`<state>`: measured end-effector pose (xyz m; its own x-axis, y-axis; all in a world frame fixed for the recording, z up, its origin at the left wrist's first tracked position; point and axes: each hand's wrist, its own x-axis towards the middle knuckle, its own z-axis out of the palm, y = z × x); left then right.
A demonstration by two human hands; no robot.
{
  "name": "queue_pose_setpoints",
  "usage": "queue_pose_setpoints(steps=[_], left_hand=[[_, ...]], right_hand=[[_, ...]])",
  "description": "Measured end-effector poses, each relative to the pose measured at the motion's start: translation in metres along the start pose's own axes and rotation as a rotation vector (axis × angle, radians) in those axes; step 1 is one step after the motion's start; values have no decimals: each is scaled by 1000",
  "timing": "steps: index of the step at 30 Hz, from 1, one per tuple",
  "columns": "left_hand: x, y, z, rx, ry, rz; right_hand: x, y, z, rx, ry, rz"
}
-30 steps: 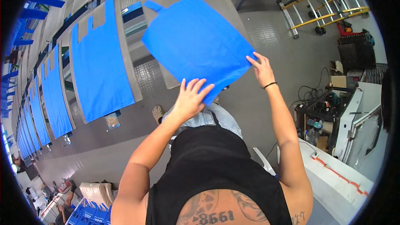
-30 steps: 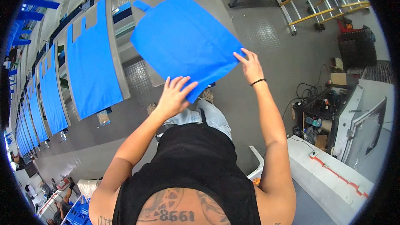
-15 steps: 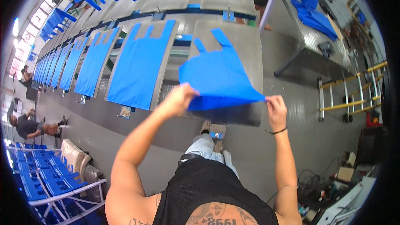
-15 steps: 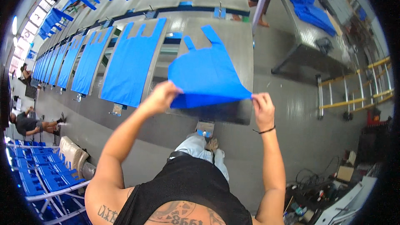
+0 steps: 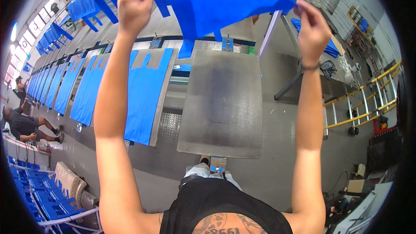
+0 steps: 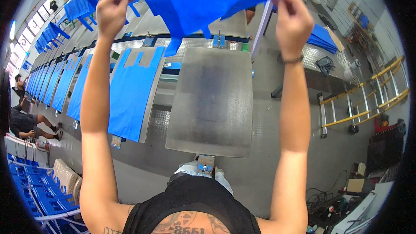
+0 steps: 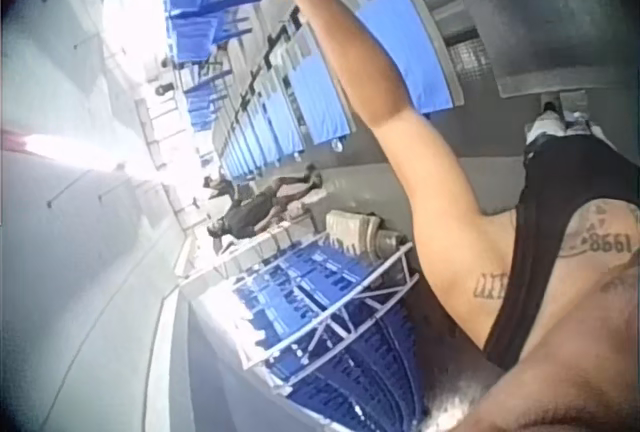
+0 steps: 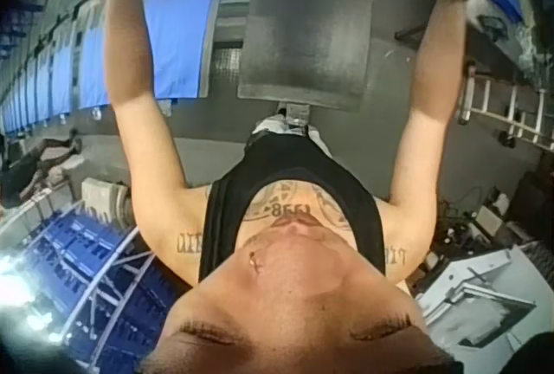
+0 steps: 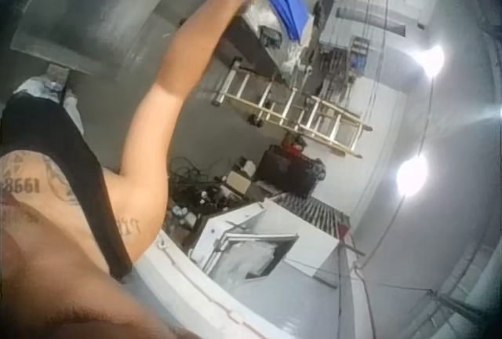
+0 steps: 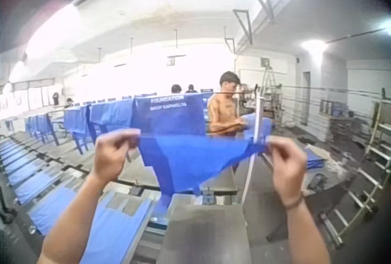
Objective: The person repeatedly folds blue tote bags on a metal workbench in a factory setting. They pick up each bag, align it, fold it in half, and then fold it again into a compact rectangle. The folded bags are placed in a stack on the table. Other workers are visible in the background performing similar tasks.
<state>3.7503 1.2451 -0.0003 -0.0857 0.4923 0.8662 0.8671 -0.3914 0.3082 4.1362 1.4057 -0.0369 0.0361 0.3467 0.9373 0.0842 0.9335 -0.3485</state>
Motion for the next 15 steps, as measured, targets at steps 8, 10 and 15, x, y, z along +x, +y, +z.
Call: queue_pose_setpoints(steps=[8,10,15], left_hand=[[-194,-49,100,-239,-154,-321],[-250,-62,127,-168,-216,-319],[-385,-56,132,-62,-371,-334]], right_hand=[[-223,28,-26,-286,-209,283],[-284,48,-38,-313,-274,383],[-395,26,-76,-413,-460,489]])
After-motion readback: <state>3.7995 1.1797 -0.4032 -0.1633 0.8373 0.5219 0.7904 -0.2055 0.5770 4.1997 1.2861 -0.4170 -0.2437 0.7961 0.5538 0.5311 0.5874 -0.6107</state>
